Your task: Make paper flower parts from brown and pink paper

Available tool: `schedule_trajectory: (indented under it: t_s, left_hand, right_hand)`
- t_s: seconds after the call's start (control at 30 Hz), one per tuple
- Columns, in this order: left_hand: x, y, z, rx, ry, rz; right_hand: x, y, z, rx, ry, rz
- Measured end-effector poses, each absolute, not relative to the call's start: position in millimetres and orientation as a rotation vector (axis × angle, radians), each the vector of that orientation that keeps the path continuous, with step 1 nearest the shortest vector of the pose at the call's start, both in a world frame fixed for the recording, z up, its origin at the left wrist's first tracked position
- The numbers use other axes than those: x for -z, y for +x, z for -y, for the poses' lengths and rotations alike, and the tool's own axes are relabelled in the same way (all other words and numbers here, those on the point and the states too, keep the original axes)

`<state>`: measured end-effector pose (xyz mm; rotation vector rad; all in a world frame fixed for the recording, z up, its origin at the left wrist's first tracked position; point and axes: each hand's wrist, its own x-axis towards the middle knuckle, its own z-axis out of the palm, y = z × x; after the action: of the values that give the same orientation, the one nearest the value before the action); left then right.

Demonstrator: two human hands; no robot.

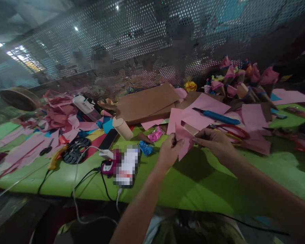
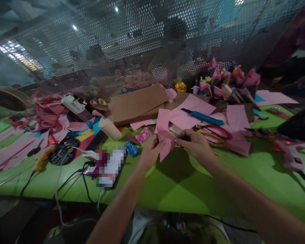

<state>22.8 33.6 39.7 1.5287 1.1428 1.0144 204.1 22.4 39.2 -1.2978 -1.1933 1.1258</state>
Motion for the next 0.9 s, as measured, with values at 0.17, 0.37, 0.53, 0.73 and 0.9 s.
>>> schedule_trajectory:
  t_s: [0.17,0.37,0.53,0.73,0.9]
  left_hand:
    - [-35,21,-37,-0.911,1.741,-1.232]
    - [-37,19,-38,-0.760,1.807,-1.212]
    - [-43,14,-34,-0.701,1.901,-1.226]
    - [-41,11,-39,-0.861,1.739,-1.156]
    - [-43,6,-47,-1.168,1.360,-1.139]
  right_hand:
    - [-44,204,-21,-1.099,-1.272,1.335]
    - [-44,204,-20,-1.085,-1.296,1.323]
    - [-48,203,-19,-1.172,-1.218,1.332]
    - [-49,205,-21,-1.209,-1.210,1.182]
    - [-48,211,-23,-1.248,-1.224,1.138]
